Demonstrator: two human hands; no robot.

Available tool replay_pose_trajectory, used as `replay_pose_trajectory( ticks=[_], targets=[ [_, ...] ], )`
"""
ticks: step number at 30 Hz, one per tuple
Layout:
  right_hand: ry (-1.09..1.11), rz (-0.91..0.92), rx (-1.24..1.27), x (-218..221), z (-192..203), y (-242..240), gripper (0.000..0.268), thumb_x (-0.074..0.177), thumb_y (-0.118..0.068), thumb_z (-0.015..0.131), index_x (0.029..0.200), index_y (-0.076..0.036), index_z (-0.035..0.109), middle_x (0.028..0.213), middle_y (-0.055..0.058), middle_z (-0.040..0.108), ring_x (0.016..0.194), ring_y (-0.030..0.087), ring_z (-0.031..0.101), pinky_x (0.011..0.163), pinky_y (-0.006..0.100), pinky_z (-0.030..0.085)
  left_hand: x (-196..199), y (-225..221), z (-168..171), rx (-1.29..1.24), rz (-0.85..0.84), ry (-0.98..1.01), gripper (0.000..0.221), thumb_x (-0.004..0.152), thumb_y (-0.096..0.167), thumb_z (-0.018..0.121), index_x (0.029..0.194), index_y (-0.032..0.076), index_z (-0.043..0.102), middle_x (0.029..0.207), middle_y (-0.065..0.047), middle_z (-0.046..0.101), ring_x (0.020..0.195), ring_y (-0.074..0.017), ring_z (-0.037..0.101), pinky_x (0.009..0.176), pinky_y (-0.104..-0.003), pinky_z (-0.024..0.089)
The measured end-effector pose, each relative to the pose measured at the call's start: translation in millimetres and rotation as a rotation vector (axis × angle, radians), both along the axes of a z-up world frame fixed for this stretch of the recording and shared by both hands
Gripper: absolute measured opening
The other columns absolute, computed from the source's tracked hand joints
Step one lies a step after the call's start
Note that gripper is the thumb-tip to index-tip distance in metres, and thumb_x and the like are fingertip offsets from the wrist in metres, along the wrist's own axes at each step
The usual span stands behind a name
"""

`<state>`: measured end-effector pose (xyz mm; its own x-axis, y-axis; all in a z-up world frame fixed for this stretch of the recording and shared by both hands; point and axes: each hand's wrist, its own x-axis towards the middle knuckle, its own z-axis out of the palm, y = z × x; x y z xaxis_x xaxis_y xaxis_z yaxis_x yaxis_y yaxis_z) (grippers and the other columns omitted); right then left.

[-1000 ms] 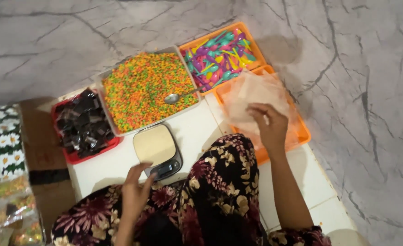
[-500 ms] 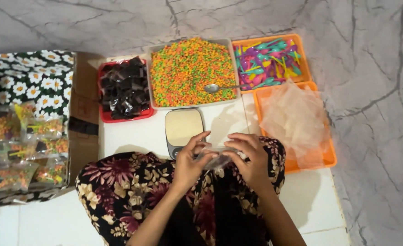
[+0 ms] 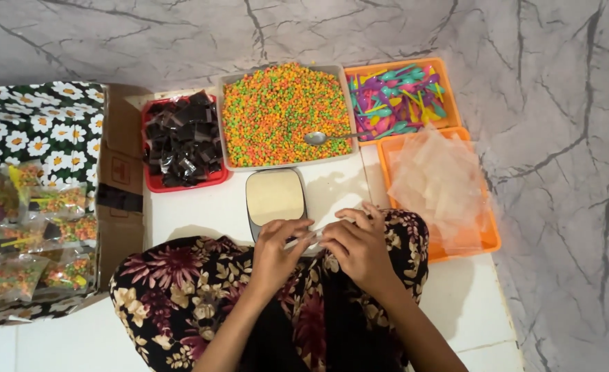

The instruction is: Bagging and weighing small colorful beads and other items into plastic pouches at a manual packaging station.

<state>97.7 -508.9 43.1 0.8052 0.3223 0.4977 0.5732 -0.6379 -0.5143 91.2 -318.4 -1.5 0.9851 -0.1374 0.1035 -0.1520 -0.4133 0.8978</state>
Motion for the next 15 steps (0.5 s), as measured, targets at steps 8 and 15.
replay_pose_trajectory(
  ticks=[8,15],
  targets=[
    [0.111,0.023,-0.034,15.2,-4.9,-23.0,0.018,0.089,-0.027,0.077,0.083,-0.019,0.063,0.100,-0.006,0.078,0.125,0.023,0.062,0.122,0.057,0.000,-2.2,29.7,6.9,-0.006,-0.297,0.315,0.065,0.083,-0.014,0.064,0.145,0.004,0.055,0.135,-0.022,0.065,0.128,-0.0455,0.057,0.110,-0.059,0.043],
    [0.279,0.197,-0.050,17.4,5.3,-35.3,0.023,0.089,-0.034,0.075,0.078,-0.020,0.061,0.103,-0.004,0.079,0.140,0.026,0.052,0.117,0.062,-0.016,-0.3,39.7,-10.4,0.143,-0.377,0.160,0.074,0.084,-0.025,0.046,0.149,0.010,0.053,0.135,-0.025,0.065,0.124,-0.0423,0.061,0.107,-0.054,0.049]
  ],
)
